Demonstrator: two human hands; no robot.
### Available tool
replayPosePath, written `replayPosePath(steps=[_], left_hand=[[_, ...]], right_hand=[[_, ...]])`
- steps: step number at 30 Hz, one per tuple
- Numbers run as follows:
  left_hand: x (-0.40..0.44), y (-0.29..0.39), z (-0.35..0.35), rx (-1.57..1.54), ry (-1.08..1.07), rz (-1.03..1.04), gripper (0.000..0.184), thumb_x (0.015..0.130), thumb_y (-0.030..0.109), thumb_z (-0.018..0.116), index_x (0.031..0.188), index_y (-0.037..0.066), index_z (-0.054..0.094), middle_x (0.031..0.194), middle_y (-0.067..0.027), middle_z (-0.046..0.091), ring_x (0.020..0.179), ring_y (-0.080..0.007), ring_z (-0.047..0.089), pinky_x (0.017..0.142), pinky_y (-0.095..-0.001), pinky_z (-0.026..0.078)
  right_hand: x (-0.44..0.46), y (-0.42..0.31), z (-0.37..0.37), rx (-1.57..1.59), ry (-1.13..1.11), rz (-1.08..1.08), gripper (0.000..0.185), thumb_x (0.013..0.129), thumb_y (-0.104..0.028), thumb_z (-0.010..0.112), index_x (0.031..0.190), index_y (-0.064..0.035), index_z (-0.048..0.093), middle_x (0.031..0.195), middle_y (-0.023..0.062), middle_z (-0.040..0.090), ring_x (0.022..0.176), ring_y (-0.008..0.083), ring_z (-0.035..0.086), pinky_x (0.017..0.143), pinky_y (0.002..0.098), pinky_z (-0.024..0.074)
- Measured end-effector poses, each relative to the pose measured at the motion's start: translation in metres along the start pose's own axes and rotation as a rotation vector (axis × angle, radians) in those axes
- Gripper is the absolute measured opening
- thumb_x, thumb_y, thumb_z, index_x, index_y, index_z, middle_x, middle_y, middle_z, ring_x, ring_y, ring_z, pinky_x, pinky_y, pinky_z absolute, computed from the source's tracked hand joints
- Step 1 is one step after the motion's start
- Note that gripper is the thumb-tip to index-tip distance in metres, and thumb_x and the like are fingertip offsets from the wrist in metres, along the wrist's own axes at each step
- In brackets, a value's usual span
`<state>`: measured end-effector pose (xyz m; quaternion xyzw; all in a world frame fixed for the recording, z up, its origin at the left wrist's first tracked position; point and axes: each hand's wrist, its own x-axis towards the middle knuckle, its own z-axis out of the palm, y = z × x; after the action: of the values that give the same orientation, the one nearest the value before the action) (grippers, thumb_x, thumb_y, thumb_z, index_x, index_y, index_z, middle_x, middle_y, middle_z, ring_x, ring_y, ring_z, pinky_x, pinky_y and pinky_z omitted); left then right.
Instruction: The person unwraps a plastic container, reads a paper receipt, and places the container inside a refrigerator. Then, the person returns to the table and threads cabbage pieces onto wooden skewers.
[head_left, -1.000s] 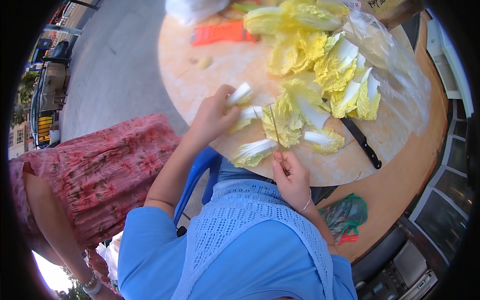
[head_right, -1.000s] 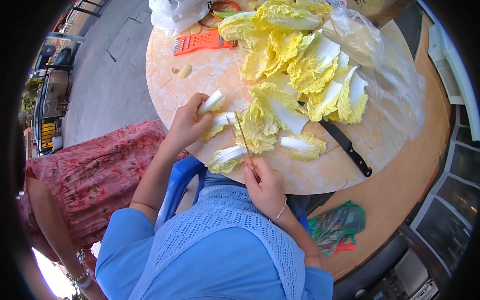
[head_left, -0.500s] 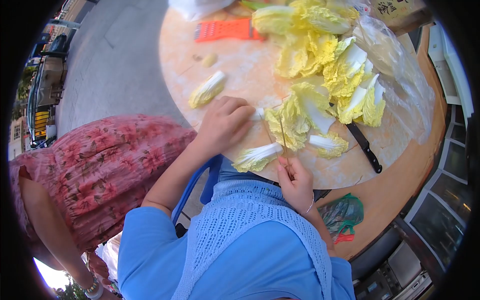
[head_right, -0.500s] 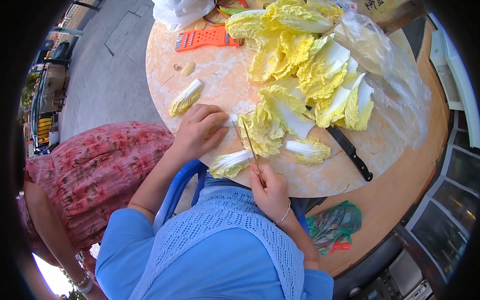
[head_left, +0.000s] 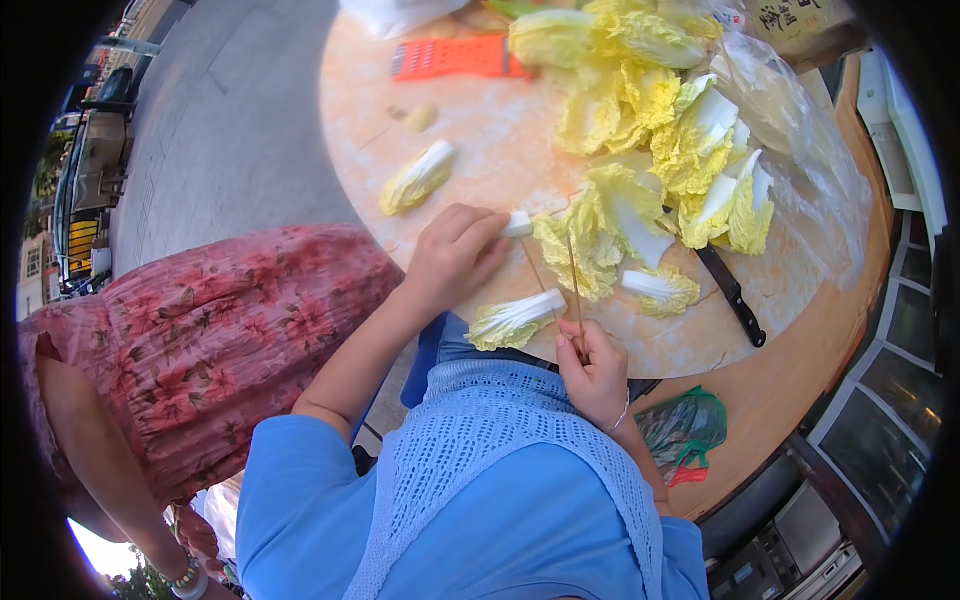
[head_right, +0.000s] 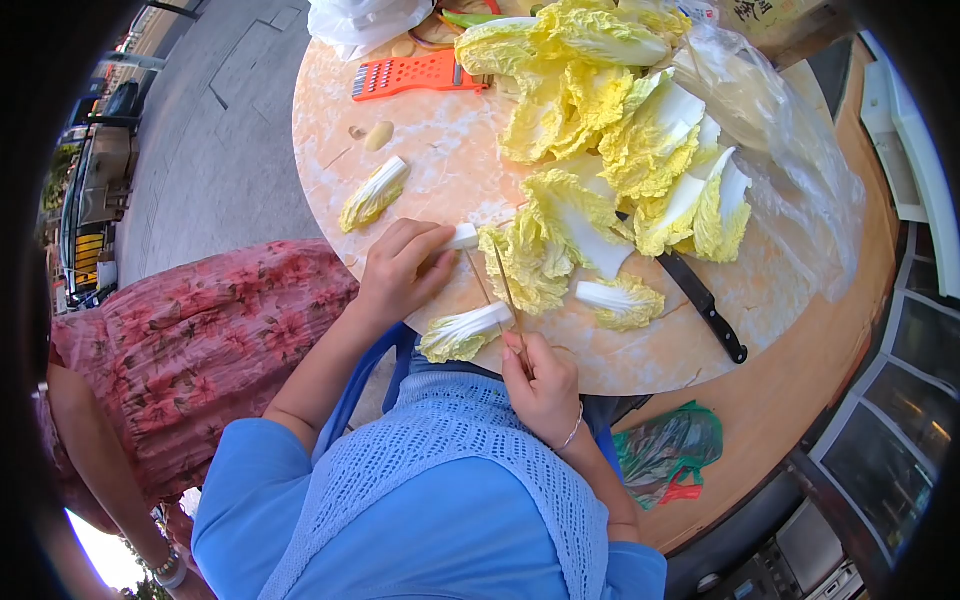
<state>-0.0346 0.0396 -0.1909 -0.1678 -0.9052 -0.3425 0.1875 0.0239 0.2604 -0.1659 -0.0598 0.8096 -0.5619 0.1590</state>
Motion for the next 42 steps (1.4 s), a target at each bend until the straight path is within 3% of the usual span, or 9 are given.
replayPosePath(steps=[6, 9, 11, 12, 14, 17, 31, 38, 42], left_hand=[[-0.001, -0.003, 0.000, -0.052, 0.009, 0.009, 0.025, 0.068, 0.002, 0.068, 0.091, 0.000, 0.061, 0.080, -0.0112, 0.061, 0.070, -0.0270, 0.058, 0.061, -0.0347, 0.049], [-0.001, 0.004, -0.006, -0.084, -0.103, -0.116, 0.023, 0.073, 0.000, 0.067, 0.095, -0.002, 0.061, 0.086, -0.0133, 0.063, 0.074, -0.0216, 0.061, 0.061, -0.0294, 0.049], [-0.001, 0.011, -0.008, -0.325, -0.139, -0.461, 0.021, 0.078, 0.003, 0.066, 0.097, -0.002, 0.059, 0.090, -0.0098, 0.064, 0.080, -0.0135, 0.060, 0.066, -0.0247, 0.048], [-0.003, 0.010, -0.007, -0.322, -0.135, -0.461, 0.021, 0.078, 0.003, 0.066, 0.097, -0.002, 0.059, 0.090, -0.0098, 0.064, 0.080, -0.0135, 0.060, 0.066, -0.0247, 0.048], [-0.007, 0.007, -0.005, -0.664, -0.114, -0.746, 0.021, 0.082, 0.005, 0.064, 0.100, -0.002, 0.058, 0.095, -0.0071, 0.063, 0.086, -0.0089, 0.058, 0.072, -0.0218, 0.047], [-0.006, 0.011, -0.009, -0.872, -0.079, -0.863, 0.021, 0.082, 0.007, 0.065, 0.099, -0.003, 0.059, 0.094, -0.0063, 0.064, 0.088, -0.0096, 0.058, 0.076, -0.0231, 0.047], [-0.019, 0.012, -0.003, -0.936, -0.131, -0.862, 0.020, 0.083, 0.003, 0.064, 0.101, -0.002, 0.058, 0.095, -0.0079, 0.064, 0.083, -0.0089, 0.060, 0.072, -0.0214, 0.049], [-0.018, 0.014, -0.007, -0.874, -0.278, -0.764, 0.020, 0.082, 0.004, 0.065, 0.100, -0.002, 0.061, 0.095, -0.0057, 0.063, 0.085, -0.0069, 0.057, 0.075, -0.0203, 0.046], [-0.013, 0.023, -0.012, -0.759, -0.346, -0.675, 0.019, 0.083, 0.006, 0.064, 0.099, -0.003, 0.063, 0.093, -0.0075, 0.064, 0.087, -0.0113, 0.059, 0.077, -0.0237, 0.046]], right_hand=[[0.000, -0.003, 0.001, 0.066, -0.006, 0.074, 0.011, 0.082, -0.004, 0.058, 0.089, 0.0040, 0.060, 0.050, 0.0047, 0.044, 0.043, 0.0109, 0.042, 0.043, 0.0269, 0.0329], [0.001, 0.000, 0.001, 0.098, -0.013, 0.086, 0.010, 0.082, -0.003, 0.058, 0.089, 0.0042, 0.059, 0.049, 0.0040, 0.044, 0.043, 0.0099, 0.042, 0.042, 0.0266, 0.0323], [0.000, 0.007, 0.003, 0.116, -0.028, 0.058, 0.010, 0.084, -0.002, 0.057, 0.091, 0.0048, 0.058, 0.052, -0.0008, 0.044, 0.045, 0.0050, 0.038, 0.042, 0.0230, 0.0286], [0.000, 0.008, 0.003, 0.136, -0.043, 0.030, 0.010, 0.086, -0.001, 0.056, 0.093, 0.0054, 0.057, 0.054, -0.0056, 0.043, 0.047, 0.0001, 0.034, 0.042, 0.0193, 0.0249], [-0.001, 0.003, 0.001, 0.128, -0.036, 0.044, 0.009, 0.084, -0.002, 0.057, 0.090, 0.0050, 0.058, 0.052, -0.0019, 0.044, 0.045, 0.0031, 0.038, 0.042, 0.0216, 0.0285], [-0.006, 0.003, 0.001, 0.147, -0.019, 0.073, 0.008, 0.083, -0.003, 0.059, 0.086, 0.0045, 0.058, 0.050, 0.0009, 0.045, 0.044, 0.0049, 0.040, 0.042, 0.0230, 0.0321], [-0.013, 0.020, 0.007, 0.301, -0.026, 0.101, 0.008, 0.085, -0.004, 0.059, 0.086, 0.0027, 0.055, 0.051, -0.0012, 0.042, 0.046, 0.0019, 0.036, 0.042, 0.0218, 0.0295], [0.001, 0.009, 0.006, 0.118, 0.001, 0.002, 0.009, 0.083, -0.004, 0.060, 0.090, 0.0021, 0.058, 0.051, 0.0031, 0.047, 0.044, 0.0063, 0.044, 0.042, 0.0246, 0.0337], [0.011, 0.007, 0.008, 0.120, 0.008, 0.022, 0.009, 0.084, -0.005, 0.059, 0.091, 0.0018, 0.059, 0.051, 0.0039, 0.049, 0.043, 0.0069, 0.045, 0.041, 0.0245, 0.0342]])
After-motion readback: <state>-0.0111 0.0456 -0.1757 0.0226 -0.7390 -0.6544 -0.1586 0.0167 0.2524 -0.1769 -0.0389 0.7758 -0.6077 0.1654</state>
